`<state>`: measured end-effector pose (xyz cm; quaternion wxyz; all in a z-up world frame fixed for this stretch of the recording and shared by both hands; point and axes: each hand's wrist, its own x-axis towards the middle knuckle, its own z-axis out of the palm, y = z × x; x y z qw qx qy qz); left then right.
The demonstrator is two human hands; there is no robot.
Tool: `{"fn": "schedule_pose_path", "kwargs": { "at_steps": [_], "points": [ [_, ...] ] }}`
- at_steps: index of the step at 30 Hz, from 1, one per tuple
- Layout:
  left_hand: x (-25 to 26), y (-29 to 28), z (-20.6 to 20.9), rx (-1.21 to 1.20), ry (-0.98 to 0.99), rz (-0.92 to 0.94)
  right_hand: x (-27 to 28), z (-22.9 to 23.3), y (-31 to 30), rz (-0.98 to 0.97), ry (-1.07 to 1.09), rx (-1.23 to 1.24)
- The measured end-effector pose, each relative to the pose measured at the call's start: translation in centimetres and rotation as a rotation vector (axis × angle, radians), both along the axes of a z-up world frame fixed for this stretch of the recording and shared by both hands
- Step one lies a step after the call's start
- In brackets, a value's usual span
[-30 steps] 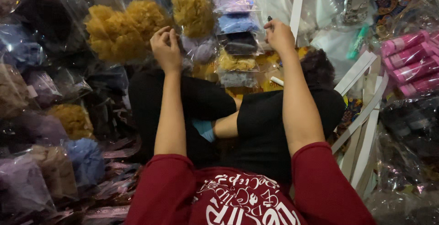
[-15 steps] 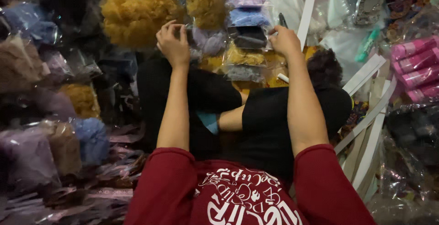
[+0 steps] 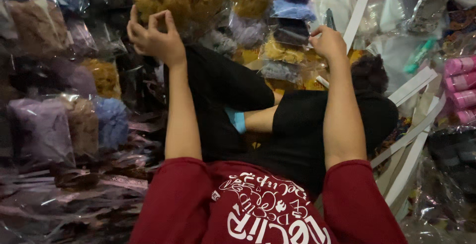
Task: The person packs bath sponges into plastic bags and seals them with a stapler.
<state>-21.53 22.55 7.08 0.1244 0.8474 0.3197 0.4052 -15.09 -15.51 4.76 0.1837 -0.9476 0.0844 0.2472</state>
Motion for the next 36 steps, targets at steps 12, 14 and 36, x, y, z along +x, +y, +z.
{"fn": "schedule_pose_path", "kwargs": {
  "at_steps": [12, 14, 36],
  "points": [
    [0.8, 0.6, 0.2, -0.454, 0.456, -0.182, -0.4, 1.0, 0.4, 0.030, 0.009, 0.000],
    [0.7, 0.6, 0.2, -0.390, 0.448, -0.256, -0.5, 1.4, 0.5, -0.019, 0.071, 0.011],
    [0.5, 0.8, -1.0, -0.323, 0.370, -0.230, -0.7, 0.1, -0.2, 0.043, 0.016, 0.024]
  ]
}}
